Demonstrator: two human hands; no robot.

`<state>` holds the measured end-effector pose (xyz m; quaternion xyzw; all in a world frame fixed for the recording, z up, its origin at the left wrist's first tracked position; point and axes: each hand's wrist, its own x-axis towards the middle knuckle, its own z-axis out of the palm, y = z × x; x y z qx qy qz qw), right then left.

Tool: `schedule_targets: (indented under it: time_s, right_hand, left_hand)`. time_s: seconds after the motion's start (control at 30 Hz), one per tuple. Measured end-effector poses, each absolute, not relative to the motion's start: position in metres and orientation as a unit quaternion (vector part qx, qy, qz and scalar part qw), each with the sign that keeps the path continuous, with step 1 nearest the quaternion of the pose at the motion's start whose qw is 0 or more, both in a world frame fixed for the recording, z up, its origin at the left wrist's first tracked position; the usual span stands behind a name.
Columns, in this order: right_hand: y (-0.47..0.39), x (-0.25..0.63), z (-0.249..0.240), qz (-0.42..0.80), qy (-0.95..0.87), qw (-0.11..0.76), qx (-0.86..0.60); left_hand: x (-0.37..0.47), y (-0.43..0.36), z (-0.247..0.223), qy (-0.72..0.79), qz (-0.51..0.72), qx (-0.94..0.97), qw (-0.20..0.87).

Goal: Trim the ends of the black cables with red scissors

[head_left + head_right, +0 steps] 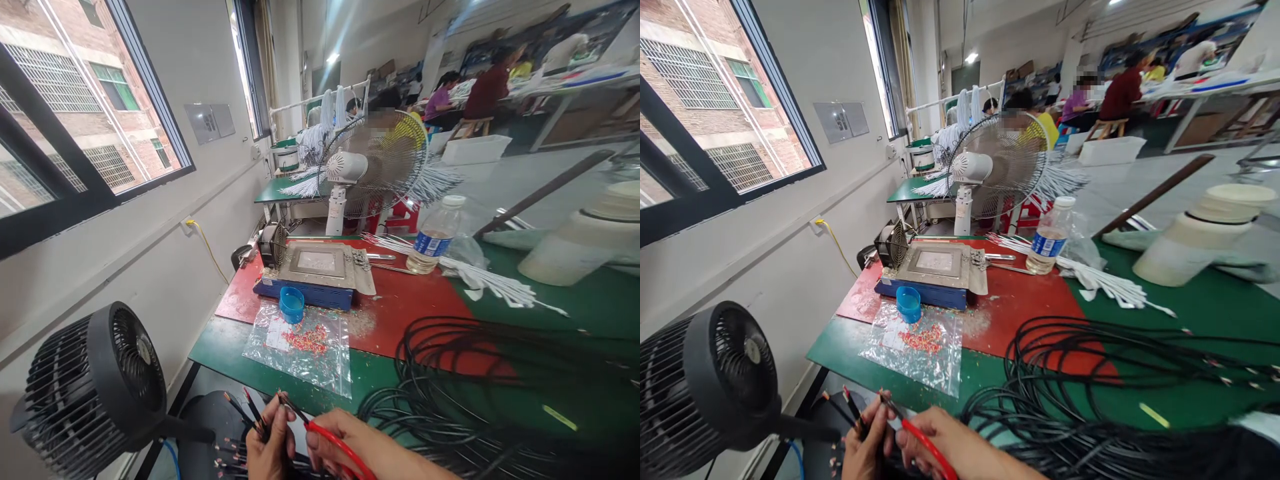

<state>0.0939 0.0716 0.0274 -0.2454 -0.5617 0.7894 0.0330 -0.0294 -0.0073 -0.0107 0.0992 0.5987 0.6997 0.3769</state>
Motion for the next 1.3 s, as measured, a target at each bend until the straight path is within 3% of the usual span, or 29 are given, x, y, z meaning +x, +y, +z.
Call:
schedule_targets:
  time_s: [1.17,1.3]
  right_hand:
    - [0.091,0.105,0.031,0.782,-0.557,-0.046,-0.274]
    - [0.087,0.105,0.027,0.793,-0.544,-0.015,-0.274]
  left_hand:
    - [-0.032,-0.012,-0.014,0.7,0.608,0.209,0.311]
    - [-0.031,-0.01,-0.014,0.691,0.624,0.2,0.306]
